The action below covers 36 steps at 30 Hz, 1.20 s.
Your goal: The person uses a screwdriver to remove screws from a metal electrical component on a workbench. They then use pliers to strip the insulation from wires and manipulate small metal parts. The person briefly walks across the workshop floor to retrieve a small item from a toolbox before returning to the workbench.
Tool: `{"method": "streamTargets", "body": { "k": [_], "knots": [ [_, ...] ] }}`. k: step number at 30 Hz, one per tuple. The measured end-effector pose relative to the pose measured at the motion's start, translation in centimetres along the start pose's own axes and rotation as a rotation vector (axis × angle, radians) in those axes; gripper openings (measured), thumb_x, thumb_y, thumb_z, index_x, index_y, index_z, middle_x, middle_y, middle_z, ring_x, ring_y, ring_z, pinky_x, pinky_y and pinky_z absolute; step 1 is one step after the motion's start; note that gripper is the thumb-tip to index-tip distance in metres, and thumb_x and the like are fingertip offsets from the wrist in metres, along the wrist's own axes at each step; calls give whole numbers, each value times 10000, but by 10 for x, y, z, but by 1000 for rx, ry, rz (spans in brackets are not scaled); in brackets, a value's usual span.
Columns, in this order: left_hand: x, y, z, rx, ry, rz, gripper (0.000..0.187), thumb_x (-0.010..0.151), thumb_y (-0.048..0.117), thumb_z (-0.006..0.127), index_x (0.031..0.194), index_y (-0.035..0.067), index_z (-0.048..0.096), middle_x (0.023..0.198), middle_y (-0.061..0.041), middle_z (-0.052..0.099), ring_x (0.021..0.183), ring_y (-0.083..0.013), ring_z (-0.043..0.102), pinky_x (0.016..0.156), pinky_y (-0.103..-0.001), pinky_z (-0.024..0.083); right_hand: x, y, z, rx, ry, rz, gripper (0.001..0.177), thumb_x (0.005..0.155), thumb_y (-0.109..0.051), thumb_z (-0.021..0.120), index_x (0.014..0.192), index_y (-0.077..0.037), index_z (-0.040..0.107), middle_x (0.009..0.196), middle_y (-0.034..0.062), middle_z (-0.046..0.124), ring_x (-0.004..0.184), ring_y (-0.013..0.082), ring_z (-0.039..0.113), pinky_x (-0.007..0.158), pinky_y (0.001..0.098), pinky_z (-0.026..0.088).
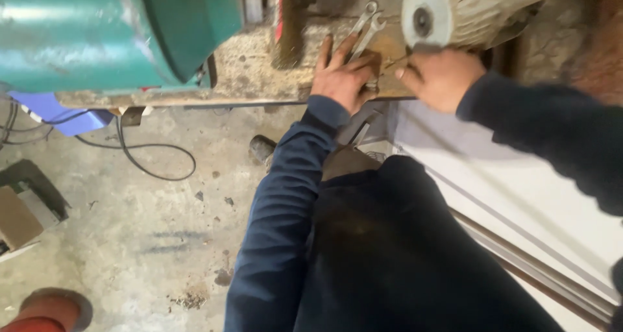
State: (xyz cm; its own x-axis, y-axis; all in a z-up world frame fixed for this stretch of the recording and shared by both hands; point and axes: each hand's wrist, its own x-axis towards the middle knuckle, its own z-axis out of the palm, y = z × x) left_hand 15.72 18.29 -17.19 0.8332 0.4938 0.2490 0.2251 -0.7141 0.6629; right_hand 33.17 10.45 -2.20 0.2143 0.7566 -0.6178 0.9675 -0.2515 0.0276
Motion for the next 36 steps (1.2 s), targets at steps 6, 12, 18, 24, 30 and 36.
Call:
{"method": "streamTargets", "body": {
  "k": [6,12,18,24,30,36],
  "knots": [
    [4,3,-8,-16,10,46,502,749,403,837,1205,213,748,1390,45,636,1486,-316,318,1230,-654,113,-14,16,13,133,97,-23,344,1014,-388,486,981,-72,618,659,161,671,559,372,670,545,514,539],
    [7,8,-16,26,-31,34,325,790,387,830,1054,210,763,1404,57,644,1489,-326,360,1251,-638,172,-17,32,17,195,391,-237,240,989,-307,651,976,-73,605,655,152,642,561,352,643,521,472,513],
    [11,13,-23,48,-58,25,294,807,392,822,1001,181,755,1384,31,658,1465,-330,390,1239,-642,188,-16,34,15,350,383,-279,279,936,-245,716,988,0,593,600,148,599,474,336,613,445,445,479],
    [10,12,-21,56,-36,39,274,834,384,809,1005,177,756,1363,21,672,1418,-256,471,1246,-652,178,-11,30,14,316,450,-361,265,932,-255,724,897,-33,584,619,131,617,520,329,635,476,441,497],
    [9,12,-22,45,-28,42,268,832,385,808,987,173,751,1356,19,673,1403,-256,479,1247,-651,177,-5,26,18,292,394,-354,271,934,-269,726,864,-36,607,567,140,604,503,335,645,470,442,517],
    [8,10,-19,42,-26,34,276,813,374,824,974,164,746,1356,23,671,1411,-253,474,1250,-645,182,-3,11,1,237,421,-347,274,933,-276,722,840,-43,615,557,146,606,503,353,644,477,458,528]
  ]
}}
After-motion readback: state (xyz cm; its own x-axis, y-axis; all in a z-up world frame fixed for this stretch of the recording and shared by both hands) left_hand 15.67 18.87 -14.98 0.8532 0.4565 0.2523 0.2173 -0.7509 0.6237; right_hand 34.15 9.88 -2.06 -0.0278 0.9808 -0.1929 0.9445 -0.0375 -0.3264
